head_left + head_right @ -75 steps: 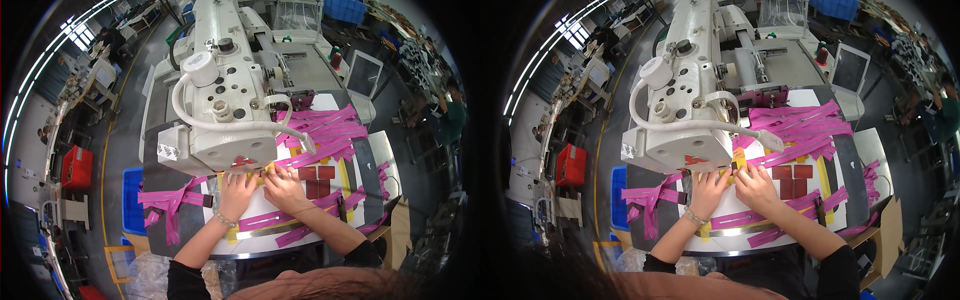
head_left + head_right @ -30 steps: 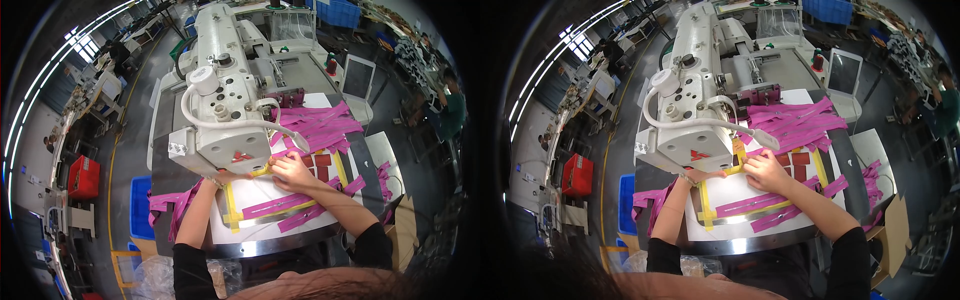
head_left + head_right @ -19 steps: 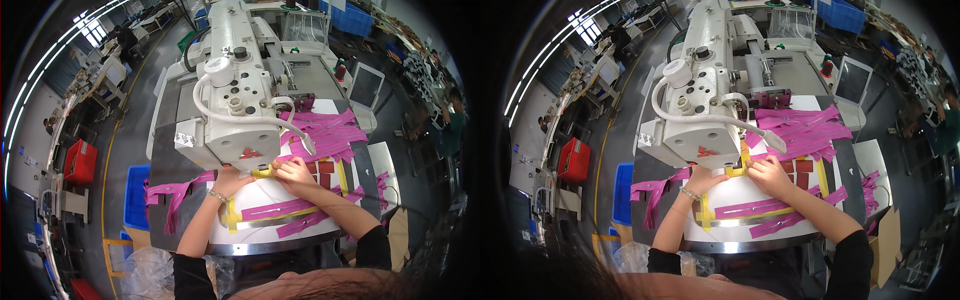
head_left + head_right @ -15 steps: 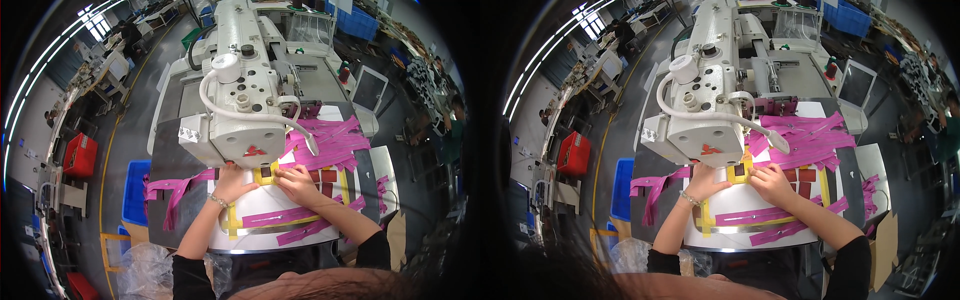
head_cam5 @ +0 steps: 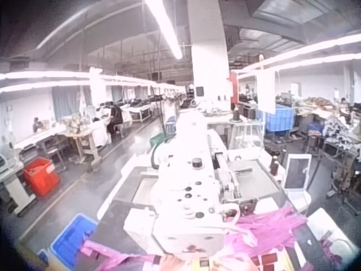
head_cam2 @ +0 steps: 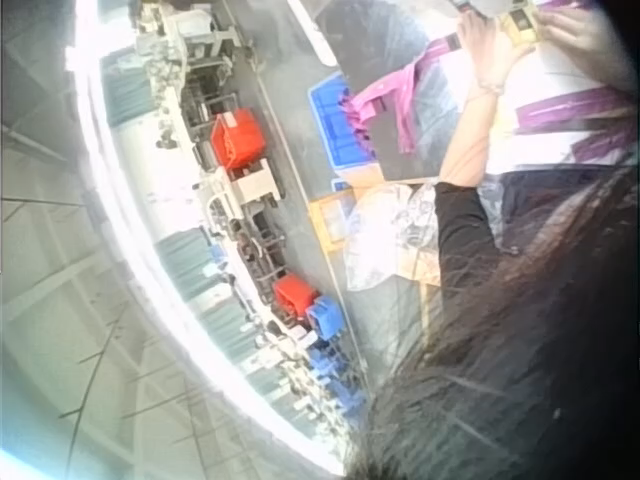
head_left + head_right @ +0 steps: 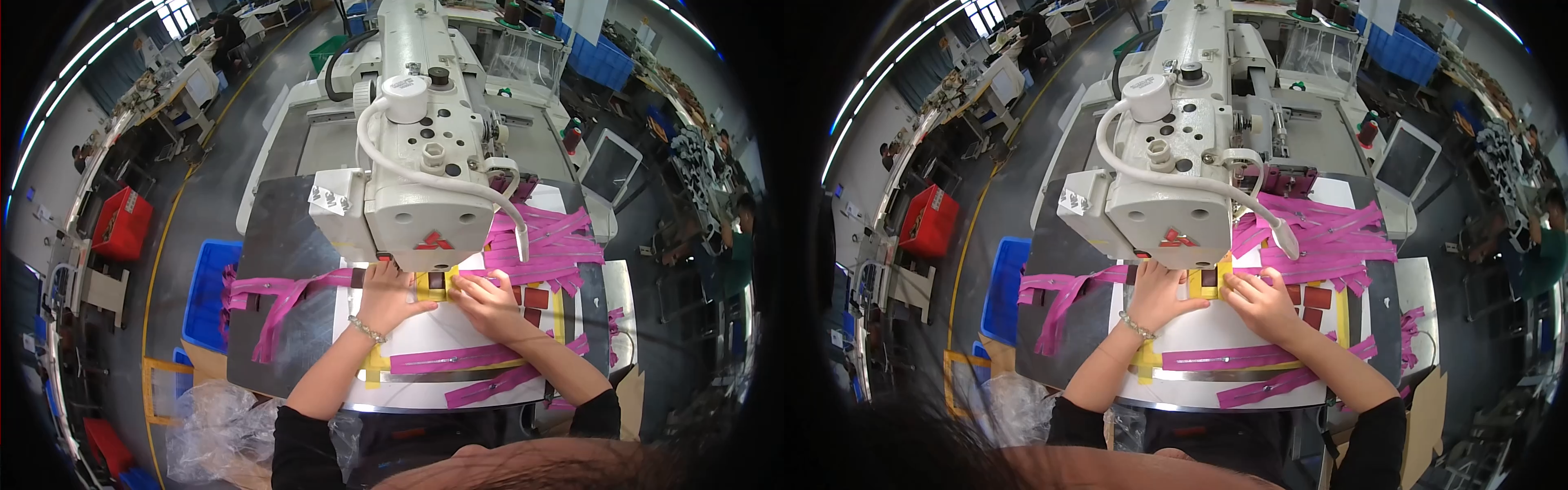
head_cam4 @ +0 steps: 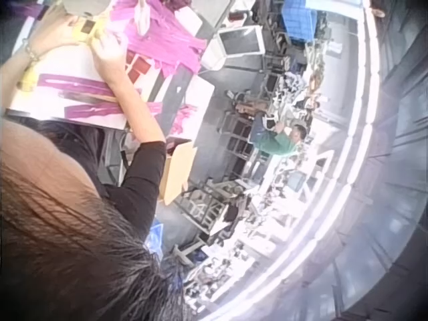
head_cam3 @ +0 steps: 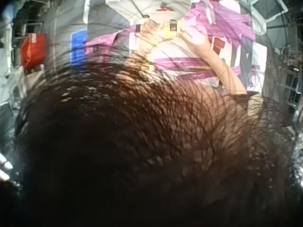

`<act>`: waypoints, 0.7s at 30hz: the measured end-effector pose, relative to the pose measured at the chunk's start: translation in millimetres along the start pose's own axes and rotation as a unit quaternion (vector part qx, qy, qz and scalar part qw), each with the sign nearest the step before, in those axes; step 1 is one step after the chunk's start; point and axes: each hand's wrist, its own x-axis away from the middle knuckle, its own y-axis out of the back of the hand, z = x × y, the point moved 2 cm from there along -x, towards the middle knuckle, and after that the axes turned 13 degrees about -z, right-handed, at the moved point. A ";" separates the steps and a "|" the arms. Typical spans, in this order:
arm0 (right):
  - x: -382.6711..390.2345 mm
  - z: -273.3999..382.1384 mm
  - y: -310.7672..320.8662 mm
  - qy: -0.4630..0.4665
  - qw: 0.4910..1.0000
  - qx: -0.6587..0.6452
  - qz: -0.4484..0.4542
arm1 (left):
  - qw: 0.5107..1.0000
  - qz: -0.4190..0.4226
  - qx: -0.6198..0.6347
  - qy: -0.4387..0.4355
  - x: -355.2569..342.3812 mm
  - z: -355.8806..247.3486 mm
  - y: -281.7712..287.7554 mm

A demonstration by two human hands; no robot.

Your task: Operating an industrial sewing machine to sew zippers onto fabric pieces.

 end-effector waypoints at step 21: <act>-15.9 -23.1 -4.7 -0.022 0.991 0.093 0.095 | 0.993 -0.064 -0.096 -0.036 11.2 -5.5 -1.7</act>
